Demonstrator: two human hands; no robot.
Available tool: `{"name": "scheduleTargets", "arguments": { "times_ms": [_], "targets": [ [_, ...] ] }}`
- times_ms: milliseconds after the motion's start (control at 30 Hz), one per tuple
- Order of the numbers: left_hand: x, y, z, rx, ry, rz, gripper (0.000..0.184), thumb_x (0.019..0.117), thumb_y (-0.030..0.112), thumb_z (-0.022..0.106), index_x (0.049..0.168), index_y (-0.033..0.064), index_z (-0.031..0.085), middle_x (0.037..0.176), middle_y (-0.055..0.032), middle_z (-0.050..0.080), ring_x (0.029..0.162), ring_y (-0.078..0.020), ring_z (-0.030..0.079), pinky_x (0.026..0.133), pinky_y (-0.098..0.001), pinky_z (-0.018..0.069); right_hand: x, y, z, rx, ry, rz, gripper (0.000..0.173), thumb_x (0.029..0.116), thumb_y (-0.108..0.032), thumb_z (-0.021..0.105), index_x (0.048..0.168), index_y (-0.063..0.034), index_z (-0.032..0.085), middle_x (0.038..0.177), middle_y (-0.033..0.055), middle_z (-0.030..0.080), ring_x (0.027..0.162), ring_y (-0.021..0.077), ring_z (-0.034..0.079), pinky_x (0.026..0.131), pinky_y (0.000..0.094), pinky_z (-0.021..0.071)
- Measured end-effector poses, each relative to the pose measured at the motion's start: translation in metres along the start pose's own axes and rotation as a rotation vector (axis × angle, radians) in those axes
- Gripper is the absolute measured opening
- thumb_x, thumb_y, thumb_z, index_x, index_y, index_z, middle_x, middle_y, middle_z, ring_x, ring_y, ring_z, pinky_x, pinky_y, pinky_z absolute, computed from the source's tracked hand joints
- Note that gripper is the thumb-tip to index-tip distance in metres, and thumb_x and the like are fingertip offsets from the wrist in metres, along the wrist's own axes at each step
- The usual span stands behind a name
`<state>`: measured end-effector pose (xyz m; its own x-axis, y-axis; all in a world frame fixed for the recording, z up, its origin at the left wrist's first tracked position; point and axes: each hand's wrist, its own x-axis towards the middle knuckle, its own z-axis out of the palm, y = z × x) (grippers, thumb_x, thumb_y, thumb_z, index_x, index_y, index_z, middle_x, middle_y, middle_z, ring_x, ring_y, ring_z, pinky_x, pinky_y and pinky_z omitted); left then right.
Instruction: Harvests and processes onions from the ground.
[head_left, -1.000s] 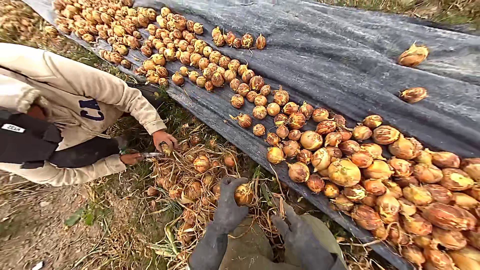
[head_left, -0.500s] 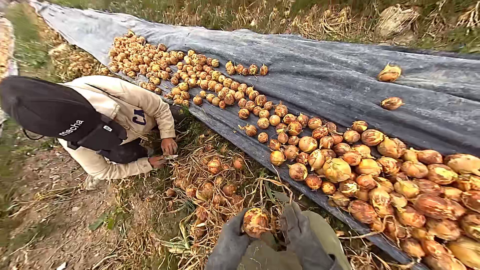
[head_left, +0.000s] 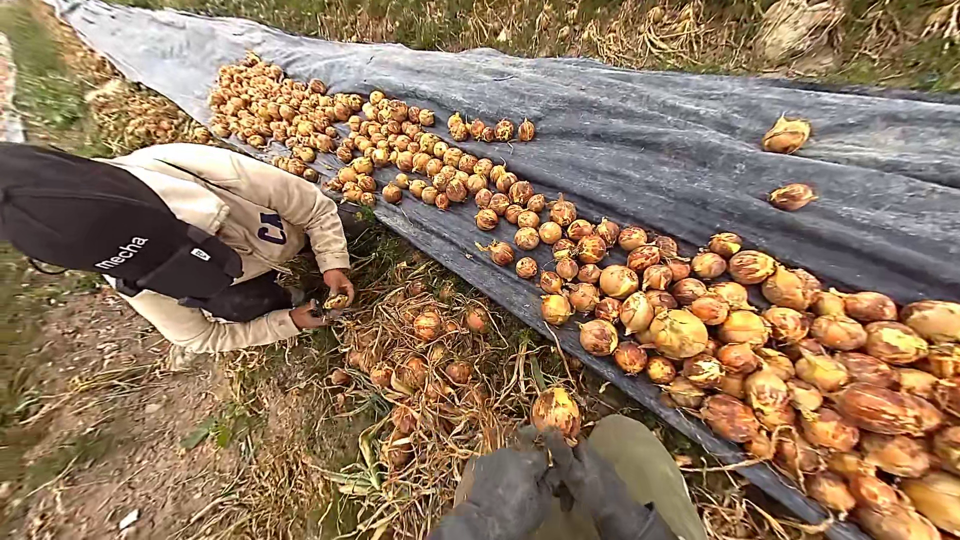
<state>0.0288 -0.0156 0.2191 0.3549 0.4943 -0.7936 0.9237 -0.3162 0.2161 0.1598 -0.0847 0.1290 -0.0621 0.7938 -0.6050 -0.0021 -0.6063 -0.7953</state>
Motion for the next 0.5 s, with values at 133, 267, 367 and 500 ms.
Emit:
{"name": "scheduleTargets", "arguments": {
  "times_ms": [133, 267, 367, 500],
  "targets": [
    [0.007, -0.034, -0.031, -0.034, 0.107, -0.290, 0.049, 0.1087, 0.040, 0.040, 0.122, 0.0049, 0.071, 0.122, -0.0223, 0.071, 0.116, -0.0415, 0.068, 0.096, -0.0625, 0.0511, 0.000, -0.054, -0.024, -0.587, 0.047, -0.236, 0.060, 0.1011, -0.051, 0.050, 0.118, 0.0021, 0.071, 0.109, 0.0221, 0.073, 0.106, 0.0349, 0.070, 0.095, 0.0524, 0.0519],
    [0.082, -0.137, -0.015, -0.334, 0.359, -0.452, 0.048, 0.1086, 0.041, 0.044, 0.134, 0.0070, 0.066, 0.126, -0.0201, 0.069, 0.119, -0.0370, 0.066, 0.101, -0.0578, 0.0520, 0.043, -0.058, -0.051, -0.626, 0.510, -0.645, 0.071, 0.1023, -0.065, 0.035, 0.093, -0.0045, 0.070, 0.072, 0.0093, 0.067, 0.067, 0.0240, 0.069, 0.058, 0.0460, 0.0571],
    [0.172, -0.179, 0.018, -0.663, 0.314, -0.629, 0.054, 0.1030, 0.050, 0.054, 0.118, 0.0003, 0.069, 0.115, -0.0252, 0.069, 0.108, -0.0403, 0.067, 0.092, -0.0628, 0.0536, 0.056, -0.073, -0.069, -0.497, 0.556, -0.569, 0.055, 0.1024, -0.054, 0.044, 0.141, -0.0174, 0.059, 0.107, 0.0036, 0.074, 0.081, 0.0164, 0.072, 0.067, 0.0444, 0.0606],
    [0.227, -0.170, 0.056, -0.454, 0.068, -0.734, 0.053, 0.0936, 0.051, 0.062, 0.111, 0.0028, 0.073, 0.118, -0.0214, 0.070, 0.114, -0.0380, 0.067, 0.094, -0.0631, 0.0529, 0.055, -0.052, -0.070, -0.405, 0.492, -0.371, 0.048, 0.1037, -0.052, 0.047, 0.146, -0.0306, 0.056, 0.101, -0.0013, 0.073, 0.072, 0.0117, 0.068, 0.064, 0.0401, 0.0600]
  ]
}}
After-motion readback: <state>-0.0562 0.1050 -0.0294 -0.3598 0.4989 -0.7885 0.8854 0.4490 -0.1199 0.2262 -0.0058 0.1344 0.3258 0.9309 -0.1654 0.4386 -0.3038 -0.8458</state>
